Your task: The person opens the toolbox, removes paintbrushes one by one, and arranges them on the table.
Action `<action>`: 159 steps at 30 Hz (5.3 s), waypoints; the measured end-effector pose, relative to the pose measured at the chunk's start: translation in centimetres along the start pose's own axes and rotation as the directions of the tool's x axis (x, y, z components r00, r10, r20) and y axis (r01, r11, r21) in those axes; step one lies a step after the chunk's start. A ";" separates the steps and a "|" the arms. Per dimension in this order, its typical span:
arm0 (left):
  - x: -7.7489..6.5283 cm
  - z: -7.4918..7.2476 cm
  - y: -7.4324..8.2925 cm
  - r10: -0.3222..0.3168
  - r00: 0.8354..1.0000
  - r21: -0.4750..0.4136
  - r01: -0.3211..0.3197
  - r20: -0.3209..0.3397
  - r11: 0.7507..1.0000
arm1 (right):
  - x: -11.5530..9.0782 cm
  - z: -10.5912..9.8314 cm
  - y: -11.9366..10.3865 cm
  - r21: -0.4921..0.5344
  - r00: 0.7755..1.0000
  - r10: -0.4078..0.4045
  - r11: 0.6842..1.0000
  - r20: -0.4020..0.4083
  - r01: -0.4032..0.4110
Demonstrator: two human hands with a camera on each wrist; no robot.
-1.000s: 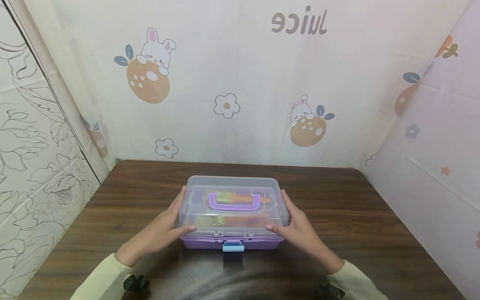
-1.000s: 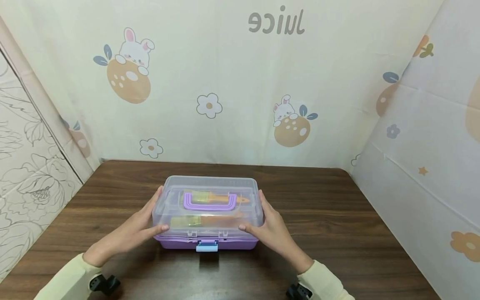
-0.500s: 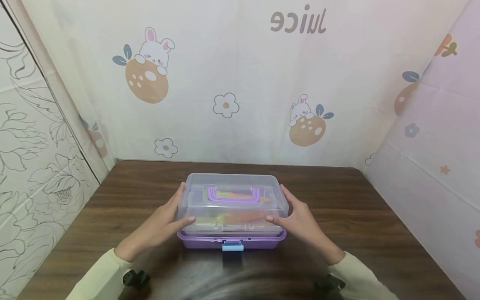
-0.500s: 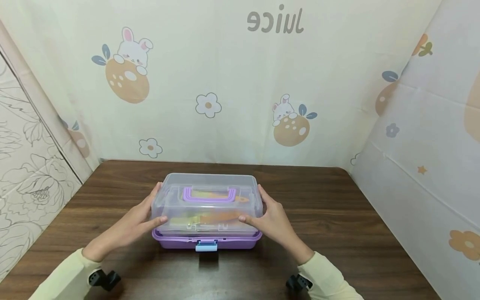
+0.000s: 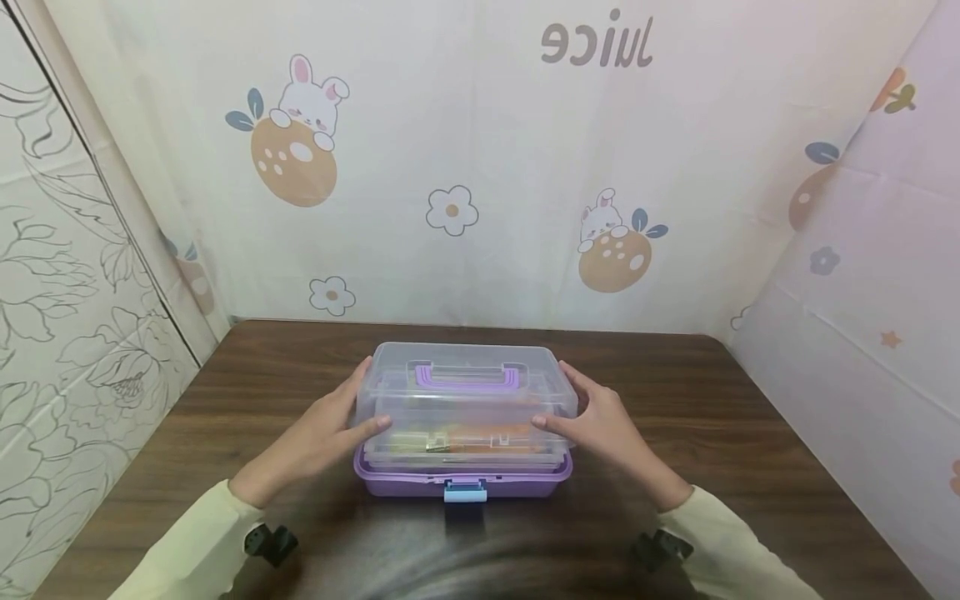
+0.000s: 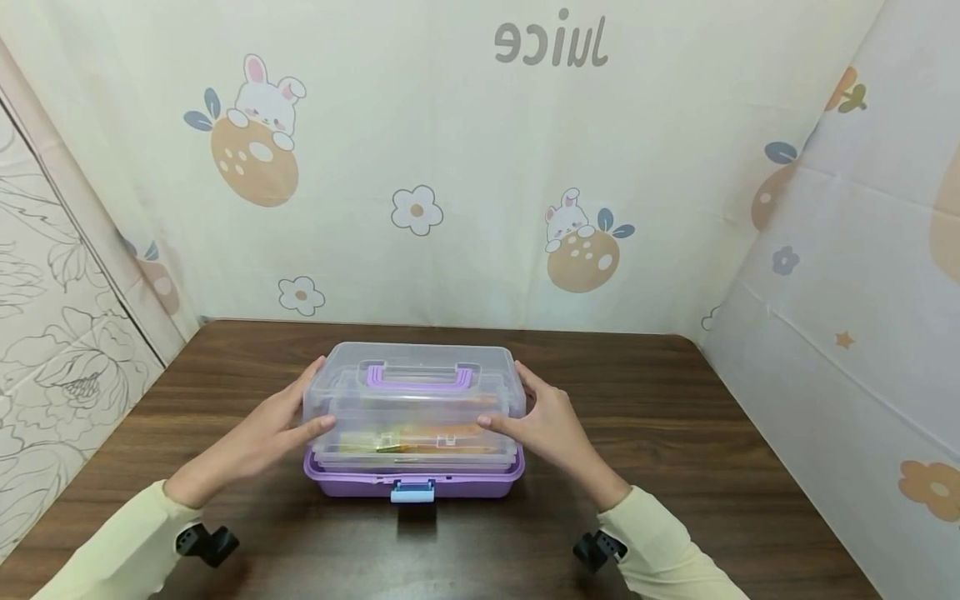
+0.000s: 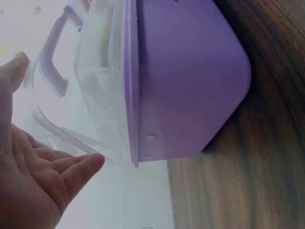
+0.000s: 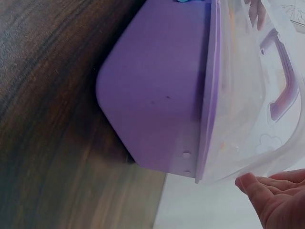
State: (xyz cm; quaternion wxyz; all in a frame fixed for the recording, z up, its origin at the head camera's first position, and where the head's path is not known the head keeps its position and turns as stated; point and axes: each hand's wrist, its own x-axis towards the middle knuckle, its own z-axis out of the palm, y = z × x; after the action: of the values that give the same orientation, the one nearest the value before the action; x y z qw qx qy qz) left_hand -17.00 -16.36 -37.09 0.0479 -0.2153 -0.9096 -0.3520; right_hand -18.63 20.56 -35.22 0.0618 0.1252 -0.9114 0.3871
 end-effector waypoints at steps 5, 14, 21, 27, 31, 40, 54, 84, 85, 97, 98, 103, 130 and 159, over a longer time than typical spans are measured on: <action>0.4 -0.1 0.1 0.019 1.000 -0.027 -0.020 -0.021 0.999 | 0.3 -0.4 0.0 0.013 0.999 -0.025 1.000 0.022 0.025; 0.8 -0.5 0.5 0.013 1.000 -0.052 -0.013 -0.010 0.999 | -0.1 -1.9 3.2 0.238 0.937 -0.290 0.941 0.195 0.242; 1.5 -0.9 0.8 -0.027 1.000 -0.045 0.027 0.016 0.999 | 0.3 -2.3 4.1 0.279 0.918 -0.359 0.911 0.171 0.304; 1.8 -1.6 0.6 -0.036 0.999 -0.073 0.039 0.041 0.997 | 0.8 -2.4 4.0 0.293 0.926 -0.341 0.913 0.161 0.285; 1.9 -2.1 -0.4 0.046 0.997 -0.116 -0.038 0.067 0.993 | 1.1 -2.6 4.0 0.312 0.932 -0.323 0.914 0.166 0.261; 2.2 -2.8 -1.3 0.071 0.994 -0.203 -0.053 0.084 0.978 | 2.2 -2.9 3.7 0.343 0.940 -0.308 0.907 0.149 0.243; 3.9 -3.3 -0.9 0.055 0.997 -0.285 -0.038 0.051 0.958 | 3.8 -3.0 3.0 0.453 0.978 -0.189 0.882 0.093 0.127; 7.2 -4.2 -0.9 -0.076 0.995 -0.300 0.052 -0.070 0.952 | 6.8 -2.5 2.8 0.419 0.995 -0.089 0.903 -0.043 0.098; 7.3 -4.2 -1.0 -0.083 0.994 -0.329 0.057 -0.065 0.942 | 6.9 -2.5 2.8 0.424 0.995 -0.084 0.901 -0.047 0.096; 7.8 -4.1 -2.1 -0.219 0.973 -0.469 0.162 -0.069 0.868 | 7.9 -1.8 3.4 0.514 0.997 -0.020 0.856 -0.070 0.053; 7.9 -4.0 -2.3 -0.223 0.972 -0.482 0.161 -0.074 0.861 | 7.9 -1.7 3.4 0.519 0.997 -0.017 0.853 -0.073 0.052; 8.3 -3.3 -3.2 -0.237 0.967 -0.535 0.154 -0.089 0.830 | 8.3 -1.5 3.7 0.553 0.996 -0.013 0.831 -0.092 0.061; 10.3 -1.8 -3.6 -0.235 0.971 -0.615 0.157 -0.046 0.773 | 9.9 -0.3 3.4 0.552 0.995 0.102 0.829 0.012 -0.092; 10.3 0.6 -6.2 -0.257 0.965 -0.651 0.231 0.056 0.723 | 10.4 1.6 5.5 0.539 0.978 0.133 0.818 0.164 -0.201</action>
State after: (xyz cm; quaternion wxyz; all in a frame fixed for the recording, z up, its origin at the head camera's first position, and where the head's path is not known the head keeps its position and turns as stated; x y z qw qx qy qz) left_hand -28.87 -16.43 -38.93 -0.0593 -0.0902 -0.7490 -0.6538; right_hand -30.13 21.17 -37.94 -0.0655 0.0801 -0.7701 0.6295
